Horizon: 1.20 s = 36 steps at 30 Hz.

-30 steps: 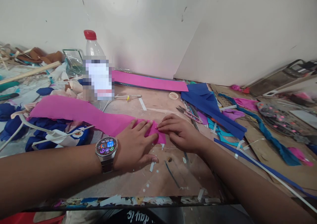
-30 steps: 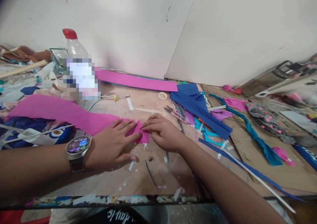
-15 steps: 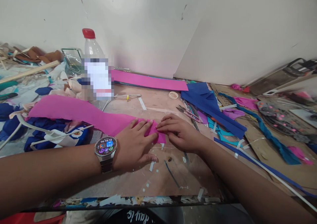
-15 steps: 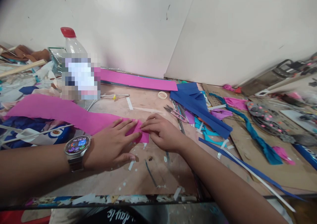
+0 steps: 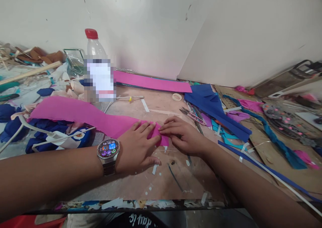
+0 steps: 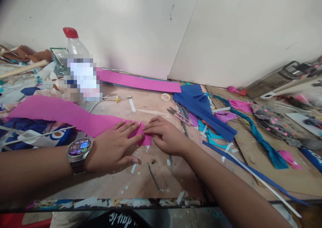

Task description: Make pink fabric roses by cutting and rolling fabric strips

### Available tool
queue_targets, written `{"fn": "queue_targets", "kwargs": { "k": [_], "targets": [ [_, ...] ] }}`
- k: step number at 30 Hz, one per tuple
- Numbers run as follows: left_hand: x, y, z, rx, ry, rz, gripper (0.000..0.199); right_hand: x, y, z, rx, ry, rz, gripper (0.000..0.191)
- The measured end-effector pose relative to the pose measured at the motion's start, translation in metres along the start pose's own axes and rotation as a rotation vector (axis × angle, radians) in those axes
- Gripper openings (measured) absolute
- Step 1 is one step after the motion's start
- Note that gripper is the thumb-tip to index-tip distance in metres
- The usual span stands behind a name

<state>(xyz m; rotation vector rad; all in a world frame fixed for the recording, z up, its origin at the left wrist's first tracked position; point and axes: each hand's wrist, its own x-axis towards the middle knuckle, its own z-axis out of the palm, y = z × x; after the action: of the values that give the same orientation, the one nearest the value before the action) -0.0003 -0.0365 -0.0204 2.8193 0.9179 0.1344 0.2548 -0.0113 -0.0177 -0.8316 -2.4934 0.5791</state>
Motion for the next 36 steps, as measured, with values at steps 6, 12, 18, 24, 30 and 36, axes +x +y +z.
{"fn": "queue_targets", "kwargs": {
  "k": [6,12,18,24,30,36],
  "targets": [
    [-0.0003,-0.0004,0.0008,0.008,0.008,0.004,0.079,-0.0025,-0.0003,0.0000,0.010,-0.002,0.054,0.057],
    [0.0000,-0.0001,-0.0004,0.000,0.008,0.007,0.075,-0.0038,-0.0007,-0.0005,-0.023,-0.008,0.127,0.057],
    [-0.0004,-0.0011,0.0003,-0.009,0.013,0.017,0.076,-0.0032,-0.0023,-0.0014,-0.031,-0.018,0.151,0.060],
    [-0.0003,0.0002,-0.0015,-0.007,0.018,0.009,0.074,-0.0030,-0.0031,-0.0011,-0.033,-0.016,0.169,0.063],
    [0.0004,0.0009,-0.0015,-0.012,0.009,0.013,0.075,-0.0021,-0.0032,-0.0015,-0.027,-0.010,0.163,0.065],
    [0.0014,0.0000,0.0001,0.005,-0.007,-0.012,0.088,-0.0023,-0.0020,-0.0014,-0.011,-0.013,0.141,0.066]
  ]
}}
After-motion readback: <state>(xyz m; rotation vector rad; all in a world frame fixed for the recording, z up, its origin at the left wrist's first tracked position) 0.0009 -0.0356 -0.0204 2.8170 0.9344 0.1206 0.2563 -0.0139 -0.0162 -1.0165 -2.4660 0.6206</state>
